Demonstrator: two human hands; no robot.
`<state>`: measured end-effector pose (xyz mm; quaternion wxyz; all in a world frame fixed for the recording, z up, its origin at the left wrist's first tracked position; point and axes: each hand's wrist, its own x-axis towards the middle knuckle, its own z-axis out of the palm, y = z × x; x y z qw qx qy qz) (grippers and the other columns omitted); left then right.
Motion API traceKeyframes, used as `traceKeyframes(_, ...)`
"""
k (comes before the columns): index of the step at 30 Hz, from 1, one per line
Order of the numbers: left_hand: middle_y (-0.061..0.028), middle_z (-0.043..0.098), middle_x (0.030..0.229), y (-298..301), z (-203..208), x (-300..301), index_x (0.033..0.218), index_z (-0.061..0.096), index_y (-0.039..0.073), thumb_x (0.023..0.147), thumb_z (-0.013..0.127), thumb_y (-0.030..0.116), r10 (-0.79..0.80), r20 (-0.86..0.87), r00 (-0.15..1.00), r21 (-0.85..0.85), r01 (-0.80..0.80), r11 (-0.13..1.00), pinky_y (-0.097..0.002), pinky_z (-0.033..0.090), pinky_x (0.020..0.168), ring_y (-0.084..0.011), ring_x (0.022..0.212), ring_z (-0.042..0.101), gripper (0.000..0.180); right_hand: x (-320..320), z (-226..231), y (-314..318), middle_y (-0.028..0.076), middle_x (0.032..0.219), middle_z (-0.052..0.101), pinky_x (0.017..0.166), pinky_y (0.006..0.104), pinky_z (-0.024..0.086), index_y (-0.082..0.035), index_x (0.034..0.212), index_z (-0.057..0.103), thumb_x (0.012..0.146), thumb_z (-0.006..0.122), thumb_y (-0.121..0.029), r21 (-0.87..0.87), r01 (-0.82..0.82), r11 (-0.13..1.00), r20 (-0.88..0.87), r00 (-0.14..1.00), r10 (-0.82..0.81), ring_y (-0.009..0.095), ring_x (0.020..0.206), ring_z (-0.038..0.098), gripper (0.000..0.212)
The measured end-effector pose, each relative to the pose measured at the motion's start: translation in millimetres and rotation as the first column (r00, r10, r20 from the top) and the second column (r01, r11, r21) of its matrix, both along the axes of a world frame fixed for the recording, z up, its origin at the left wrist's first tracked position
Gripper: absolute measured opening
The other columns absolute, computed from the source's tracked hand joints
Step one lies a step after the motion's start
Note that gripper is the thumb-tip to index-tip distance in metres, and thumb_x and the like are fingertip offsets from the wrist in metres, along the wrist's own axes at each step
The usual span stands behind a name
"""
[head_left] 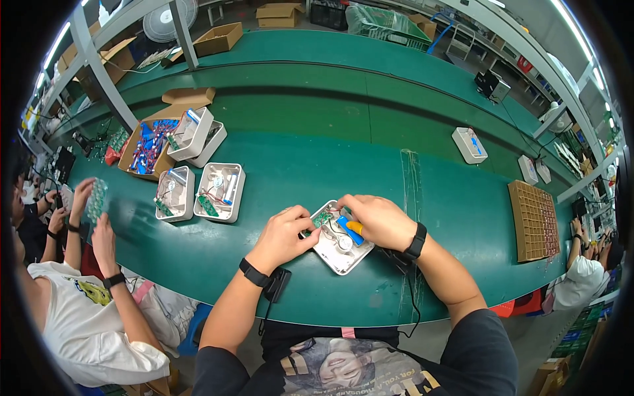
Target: The person assembles electronic devices by placing a circuit board and a battery into a plastic housing, connecting wires with a tool, and setting the completed unit aside on the table.
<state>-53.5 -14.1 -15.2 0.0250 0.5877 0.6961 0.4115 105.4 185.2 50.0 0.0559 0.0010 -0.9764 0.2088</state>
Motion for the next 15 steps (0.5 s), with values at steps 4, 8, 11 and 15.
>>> traceKeyframes(4,-0.0084,0.069,0.093,-0.5,-0.3,-3.8,0.080,0.074,0.003,0.085,0.081,0.018,-0.006,-0.005,1.000,0.012,0.006,1.000,-0.0392,0.057,0.070,-0.0264,0.079,0.069,0.017,-6.9,20.9,0.4,0.017,0.107,0.071,0.084,0.0495,0.055,-0.008,0.132,0.055,0.091,0.073,-0.014,-0.070,0.168,0.983,0.284,0.948,-0.142,0.038,0.099,0.069,0.045)
traceKeyframes(8,-0.0087,0.069,0.096,-1.0,-3.7,-6.3,0.083,0.074,0.004,0.085,0.082,0.019,-0.009,0.000,1.000,0.007,0.009,1.000,-0.0392,0.057,0.072,-0.0270,0.083,0.069,0.017,-3.4,1.2,5.7,0.017,0.105,0.070,0.082,0.0497,0.055,-0.009,0.129,0.059,0.091,0.074,-0.018,0.000,-0.037,0.999,0.055,0.998,0.037,0.038,0.095,0.069,0.042)
traceKeyframes(11,-0.0091,0.070,0.099,-5.2,1.9,-2.2,0.089,0.075,0.004,0.084,0.082,0.020,-0.012,0.015,1.000,-0.003,0.012,1.000,-0.0396,0.057,0.077,-0.0287,0.090,0.069,0.018,21.1,18.1,11.2,0.010,0.092,0.069,0.080,0.0458,0.054,-0.010,0.120,0.067,0.093,0.075,-0.025,0.084,-0.221,0.972,0.013,0.975,0.220,0.033,0.089,0.068,0.032)
traceKeyframes(15,-0.0142,0.068,0.113,-6.2,17.7,-13.5,0.111,0.072,0.006,0.085,0.081,0.020,0.326,-0.175,0.929,0.172,-0.297,0.939,-0.0422,0.055,0.090,-0.0347,0.105,0.065,0.031,49.8,16.9,-7.2,0.008,0.088,0.068,0.075,0.0436,0.053,-0.011,0.103,0.072,0.090,0.076,-0.026,0.136,-0.261,0.956,-0.003,0.964,0.264,0.030,0.085,0.068,0.020)
